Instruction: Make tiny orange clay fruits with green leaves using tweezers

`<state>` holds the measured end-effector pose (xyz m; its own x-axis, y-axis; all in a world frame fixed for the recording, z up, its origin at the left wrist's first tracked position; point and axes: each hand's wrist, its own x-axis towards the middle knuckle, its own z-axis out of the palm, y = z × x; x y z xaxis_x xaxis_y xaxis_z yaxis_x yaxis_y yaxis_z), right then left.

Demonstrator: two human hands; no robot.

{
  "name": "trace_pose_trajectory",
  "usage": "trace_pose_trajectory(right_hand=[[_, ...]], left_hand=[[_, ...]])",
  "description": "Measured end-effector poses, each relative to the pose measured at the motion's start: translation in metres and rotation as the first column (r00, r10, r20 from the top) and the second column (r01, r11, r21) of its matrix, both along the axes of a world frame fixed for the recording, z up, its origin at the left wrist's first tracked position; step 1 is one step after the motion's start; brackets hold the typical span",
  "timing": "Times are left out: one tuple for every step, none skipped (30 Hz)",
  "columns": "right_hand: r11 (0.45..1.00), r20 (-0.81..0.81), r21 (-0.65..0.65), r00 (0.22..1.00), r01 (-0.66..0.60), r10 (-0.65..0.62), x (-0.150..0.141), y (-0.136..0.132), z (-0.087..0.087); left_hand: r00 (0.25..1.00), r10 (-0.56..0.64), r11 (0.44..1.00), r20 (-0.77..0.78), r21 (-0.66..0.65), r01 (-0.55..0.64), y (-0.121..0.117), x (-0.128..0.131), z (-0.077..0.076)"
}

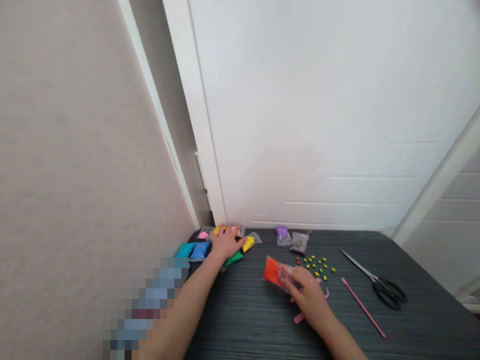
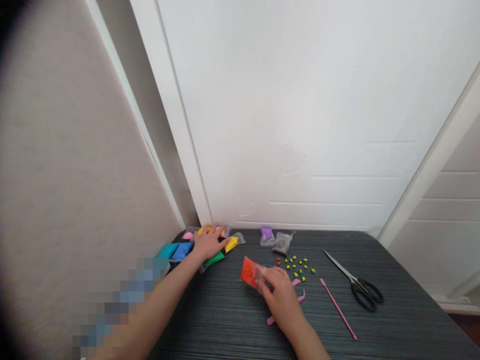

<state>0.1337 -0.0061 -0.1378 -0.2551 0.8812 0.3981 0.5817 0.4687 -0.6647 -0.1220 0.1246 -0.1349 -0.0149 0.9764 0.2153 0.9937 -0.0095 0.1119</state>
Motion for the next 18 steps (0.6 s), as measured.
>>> trace_pose_trajectory(right_hand=[[1.0, 0.001, 0.002, 1.0, -0.004, 0.004, 0.0, 0.0, 0.0], [1.0, -0.002, 0.001, 1.0, -0.009, 0.009, 0.0, 0.0, 0.0], [1.0, -0.007, -0.001, 1.0, -0.015, 0.015, 0.0, -0.001, 0.0], [1.0, -0.014, -0.004, 1.0, -0.019, 0.019, -0.001, -0.001, 0.0], [1.0, -0.021, -0.008, 0.999, -0.024, 0.024, -0.001, -0.002, 0.0], [1.0, -0.029, -0.009, 0.999, -0.027, 0.027, -0.001, -0.002, 0.0], [1.0, -0.035, -0.01, 0.999, -0.03, 0.029, 0.0, -0.003, 0.0], [0.999, -0.04, -0.01, 0.999, -0.031, 0.031, 0.0, -0.003, -0.001], [0.999, -0.045, -0.01, 0.999, -0.031, 0.031, 0.0, -0.004, -0.001], [1.0, -0.049, -0.01, 0.998, -0.03, 0.029, 0.001, -0.004, -0.001], [1.0, -0.052, -0.01, 0.998, -0.026, 0.026, 0.002, -0.004, -0.001], [1.0, -0.055, -0.011, 0.998, -0.023, 0.022, 0.002, -0.004, -0.001], [1.0, -0.059, -0.012, 0.998, -0.02, 0.019, 0.002, -0.003, -0.001], [1.0, -0.063, -0.012, 0.998, -0.018, 0.017, 0.002, -0.003, 0.0], [1.0, -0.068, -0.014, 0.998, -0.018, 0.017, 0.002, -0.003, 0.001], [1.0, -0.075, -0.017, 0.997, -0.019, 0.018, 0.002, -0.003, 0.002], [1.0, -0.084, -0.021, 0.996, -0.02, 0.018, 0.002, -0.004, 0.004], [0.999, -0.094, -0.026, 0.995, -0.021, 0.019, 0.001, -0.004, 0.005]], left_hand=[[1.0, 0.001, 1.0, -0.012, -0.009, -0.001, -0.003, -0.003, -0.002], [1.0, 0.003, 1.0, -0.024, -0.019, -0.004, -0.006, -0.006, -0.004], [0.999, 0.006, 1.0, -0.035, -0.03, -0.007, -0.01, -0.009, -0.005], [0.999, 0.008, 0.999, -0.046, -0.042, -0.01, -0.014, -0.012, -0.005], [0.998, 0.01, 0.999, -0.056, -0.053, -0.013, -0.017, -0.015, -0.003], [0.998, 0.015, 0.998, -0.064, -0.061, -0.019, -0.018, -0.018, -0.001], [0.997, 0.024, 0.997, -0.069, -0.066, -0.029, -0.018, -0.022, 0.002], [0.997, 0.039, 0.997, -0.071, -0.071, -0.044, -0.017, -0.025, 0.006], [0.996, 0.057, 0.995, -0.069, -0.079, -0.063, -0.015, -0.029, 0.009], [0.995, 0.078, 0.992, -0.062, -0.092, -0.083, -0.012, -0.033, 0.013], [0.994, 0.096, 0.988, -0.051, -0.115, -0.102, -0.009, -0.036, 0.015], [0.993, 0.11, 0.983, -0.036, -0.147, -0.114, -0.006, -0.04, 0.018], [0.993, 0.117, 0.976, -0.02, -0.18, -0.119, -0.004, -0.043, 0.019], [0.993, 0.118, 0.971, -0.002, -0.209, -0.116, -0.003, -0.045, 0.02], [0.993, 0.115, 0.967, 0.017, -0.23, -0.108, -0.003, -0.046, 0.021], [0.994, 0.108, 0.966, 0.035, -0.238, -0.096, -0.004, -0.045, 0.023], [0.994, 0.097, 0.969, 0.055, -0.234, -0.081, -0.005, -0.044, 0.025], [0.994, 0.082, 0.974, 0.076, -0.219, -0.064, -0.008, -0.041, 0.028]])
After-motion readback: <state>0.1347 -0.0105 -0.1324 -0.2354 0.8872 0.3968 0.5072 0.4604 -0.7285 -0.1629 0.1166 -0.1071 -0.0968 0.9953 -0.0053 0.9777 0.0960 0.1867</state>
